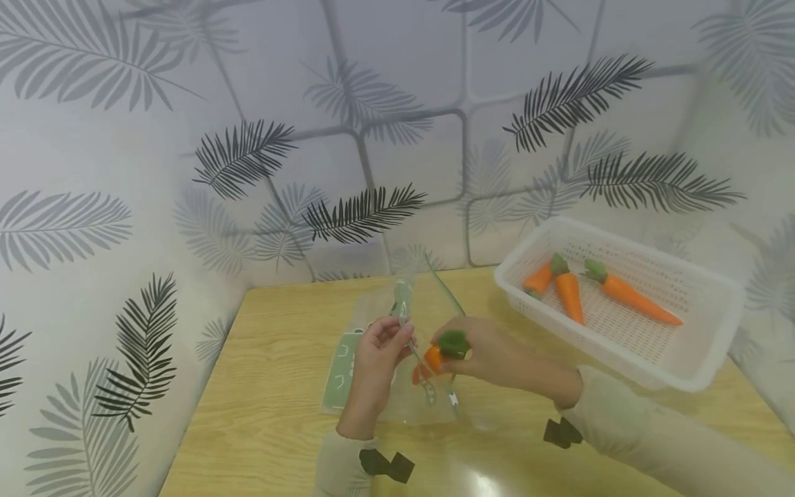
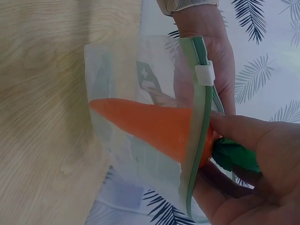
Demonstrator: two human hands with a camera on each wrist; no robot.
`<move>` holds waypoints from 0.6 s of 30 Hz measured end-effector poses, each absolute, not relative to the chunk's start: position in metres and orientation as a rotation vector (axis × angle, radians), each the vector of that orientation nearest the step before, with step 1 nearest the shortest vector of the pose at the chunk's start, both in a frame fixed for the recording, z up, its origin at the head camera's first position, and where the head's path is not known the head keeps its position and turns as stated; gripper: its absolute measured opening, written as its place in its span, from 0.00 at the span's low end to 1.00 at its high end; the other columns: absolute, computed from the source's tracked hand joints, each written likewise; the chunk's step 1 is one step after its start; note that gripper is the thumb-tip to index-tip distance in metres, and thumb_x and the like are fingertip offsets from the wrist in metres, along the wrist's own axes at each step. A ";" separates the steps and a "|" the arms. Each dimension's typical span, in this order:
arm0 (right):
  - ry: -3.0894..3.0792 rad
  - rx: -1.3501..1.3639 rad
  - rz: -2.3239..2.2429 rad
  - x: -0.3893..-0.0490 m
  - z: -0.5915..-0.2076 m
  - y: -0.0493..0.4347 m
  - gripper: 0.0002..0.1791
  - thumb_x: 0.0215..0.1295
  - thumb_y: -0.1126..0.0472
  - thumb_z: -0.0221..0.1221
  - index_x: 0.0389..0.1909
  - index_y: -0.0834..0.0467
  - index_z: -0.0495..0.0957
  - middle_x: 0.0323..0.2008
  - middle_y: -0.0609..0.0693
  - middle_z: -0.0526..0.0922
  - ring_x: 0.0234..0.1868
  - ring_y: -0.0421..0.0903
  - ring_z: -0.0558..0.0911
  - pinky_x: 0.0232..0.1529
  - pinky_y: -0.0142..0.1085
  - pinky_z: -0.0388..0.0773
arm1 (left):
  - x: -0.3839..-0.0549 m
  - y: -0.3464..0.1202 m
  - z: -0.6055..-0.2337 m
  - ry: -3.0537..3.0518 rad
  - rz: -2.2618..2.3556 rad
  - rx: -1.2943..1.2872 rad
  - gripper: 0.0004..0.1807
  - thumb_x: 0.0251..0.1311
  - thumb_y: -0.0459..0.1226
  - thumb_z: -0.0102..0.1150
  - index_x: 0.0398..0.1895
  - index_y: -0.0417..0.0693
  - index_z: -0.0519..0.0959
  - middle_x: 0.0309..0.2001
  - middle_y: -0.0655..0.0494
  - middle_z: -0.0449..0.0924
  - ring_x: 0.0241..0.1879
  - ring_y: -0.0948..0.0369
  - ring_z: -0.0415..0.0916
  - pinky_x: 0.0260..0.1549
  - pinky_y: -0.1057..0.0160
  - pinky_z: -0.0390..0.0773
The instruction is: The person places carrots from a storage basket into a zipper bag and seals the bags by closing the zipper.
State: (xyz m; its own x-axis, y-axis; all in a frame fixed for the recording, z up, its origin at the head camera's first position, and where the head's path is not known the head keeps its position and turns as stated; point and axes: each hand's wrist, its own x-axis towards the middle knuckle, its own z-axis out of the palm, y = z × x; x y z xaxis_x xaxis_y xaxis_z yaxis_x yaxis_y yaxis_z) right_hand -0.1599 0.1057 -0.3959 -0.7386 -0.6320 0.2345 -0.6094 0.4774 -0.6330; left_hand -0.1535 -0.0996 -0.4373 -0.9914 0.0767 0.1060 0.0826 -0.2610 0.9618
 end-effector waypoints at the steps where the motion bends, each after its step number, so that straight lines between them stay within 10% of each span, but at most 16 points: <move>1: 2.672 -1.127 -1.118 -0.160 -0.396 0.104 0.17 0.52 0.60 0.68 0.43 0.57 0.78 0.41 0.45 0.79 0.43 0.42 0.78 0.46 0.35 0.77 | -0.154 -0.100 -0.437 -1.908 -2.482 -0.200 0.20 0.58 0.40 0.62 0.48 0.34 0.72 0.38 0.46 0.75 0.36 0.57 0.76 0.44 0.57 0.79; 18: 2.579 -1.108 -1.316 -0.162 -0.395 0.118 0.14 0.61 0.59 0.61 0.47 0.61 0.77 0.46 0.50 0.79 0.48 0.46 0.78 0.49 0.34 0.76 | -0.150 -0.105 -0.431 -1.950 -2.456 -0.208 0.18 0.61 0.38 0.58 0.49 0.34 0.70 0.41 0.40 0.73 0.40 0.55 0.76 0.47 0.56 0.77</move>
